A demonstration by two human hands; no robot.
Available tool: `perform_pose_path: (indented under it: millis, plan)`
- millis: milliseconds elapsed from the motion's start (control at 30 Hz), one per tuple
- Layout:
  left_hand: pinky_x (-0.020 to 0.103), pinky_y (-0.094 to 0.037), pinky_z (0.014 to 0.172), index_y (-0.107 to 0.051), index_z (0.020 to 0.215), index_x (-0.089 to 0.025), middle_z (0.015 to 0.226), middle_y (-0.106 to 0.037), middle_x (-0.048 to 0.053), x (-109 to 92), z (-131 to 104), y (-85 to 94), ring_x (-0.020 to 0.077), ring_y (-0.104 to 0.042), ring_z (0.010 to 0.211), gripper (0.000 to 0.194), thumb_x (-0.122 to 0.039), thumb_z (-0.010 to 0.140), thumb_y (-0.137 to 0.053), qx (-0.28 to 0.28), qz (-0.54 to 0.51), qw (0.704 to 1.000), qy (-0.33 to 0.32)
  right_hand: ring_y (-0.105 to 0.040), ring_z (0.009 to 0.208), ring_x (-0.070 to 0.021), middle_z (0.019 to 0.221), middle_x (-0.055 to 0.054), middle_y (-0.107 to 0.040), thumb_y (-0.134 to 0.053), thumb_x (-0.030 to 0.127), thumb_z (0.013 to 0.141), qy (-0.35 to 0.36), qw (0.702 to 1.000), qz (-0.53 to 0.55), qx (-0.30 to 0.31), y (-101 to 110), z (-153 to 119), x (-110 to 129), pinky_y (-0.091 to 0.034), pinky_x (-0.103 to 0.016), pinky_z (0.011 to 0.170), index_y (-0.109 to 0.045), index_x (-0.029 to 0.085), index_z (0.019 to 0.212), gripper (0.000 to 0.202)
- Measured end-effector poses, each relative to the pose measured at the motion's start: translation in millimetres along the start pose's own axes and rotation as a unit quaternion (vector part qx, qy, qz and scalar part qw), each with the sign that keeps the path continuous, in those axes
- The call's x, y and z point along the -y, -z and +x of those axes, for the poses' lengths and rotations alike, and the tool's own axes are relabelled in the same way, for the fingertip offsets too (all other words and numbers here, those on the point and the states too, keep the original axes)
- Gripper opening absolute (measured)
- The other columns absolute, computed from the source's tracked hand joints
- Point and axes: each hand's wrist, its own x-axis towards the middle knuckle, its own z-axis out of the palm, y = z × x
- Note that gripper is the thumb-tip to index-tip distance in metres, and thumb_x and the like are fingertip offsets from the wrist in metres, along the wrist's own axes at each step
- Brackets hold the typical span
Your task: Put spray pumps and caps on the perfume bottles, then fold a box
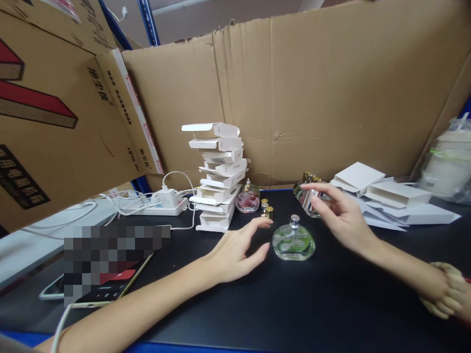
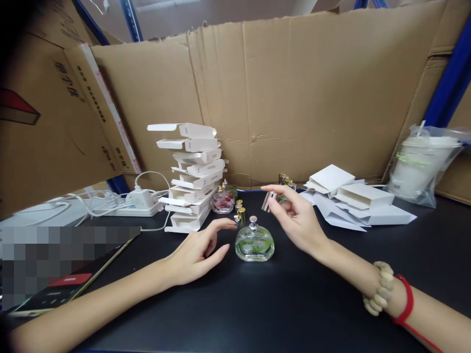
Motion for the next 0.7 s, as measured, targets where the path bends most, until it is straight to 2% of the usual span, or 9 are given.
perform_pose_path:
  millis: [100,267,367,567,700]
  plan:
    - [0.017,-0.043,0.050,-0.026,0.128,-0.024,0.119,-0.052,0.006,2,-1,-0.3,0.0020,-0.045,0.045,0.044,-0.027,0.087,-0.038,-0.014,0.011,0.998,-0.056,-0.057,0.055,-0.0096,0.082,-0.005,-0.062,-0.049,0.027,0.083,0.043,0.998,0.030,0.019,1,-6,6,-0.043,-0.019,0.041,-0.058,0.018,0.098,0.019]
    - [0.018,-0.047,0.054,-0.021,0.133,-0.032,0.134,-0.039,0.007,5,-1,-1.3,0.0017,-0.048,0.049,0.047,-0.026,0.089,-0.035,0.053,0.093,0.984,-0.141,-0.058,0.062,-0.0093,0.090,-0.005,-0.062,-0.049,0.020,0.085,0.118,0.993,0.007,0.026,1,-7,8,-0.046,-0.020,0.049,-0.059,0.020,0.100,0.018]
    - [0.019,-0.050,0.059,-0.023,0.133,-0.034,0.133,-0.040,0.006,5,-1,-1.9,0.0034,-0.053,0.056,0.045,-0.026,0.089,-0.033,0.072,0.128,0.978,-0.150,-0.057,0.065,-0.0094,0.093,-0.005,-0.062,-0.047,0.018,0.086,0.140,0.990,-0.011,0.034,0,-6,6,-0.045,-0.020,0.048,-0.059,0.021,0.101,0.020]
    - [0.020,-0.050,0.064,-0.032,0.129,-0.033,0.131,-0.041,0.005,1,-1,-0.6,0.0061,-0.058,0.065,0.042,-0.025,0.088,-0.035,0.071,0.139,0.978,-0.142,-0.056,0.064,-0.0093,0.095,-0.007,-0.059,-0.040,0.019,0.089,0.100,0.995,0.012,0.015,-3,-10,7,-0.039,-0.019,0.041,-0.057,0.021,0.103,0.022]
    - [0.019,-0.050,0.064,-0.036,0.126,-0.030,0.126,-0.045,0.005,-1,-1,-0.4,0.0071,-0.059,0.068,0.039,-0.025,0.088,-0.036,0.061,0.139,0.978,-0.141,-0.053,0.068,-0.0121,0.087,-0.006,-0.054,-0.031,0.019,0.090,0.105,0.994,-0.001,0.027,-4,-13,3,-0.039,-0.023,0.046,-0.054,0.020,0.098,0.025]
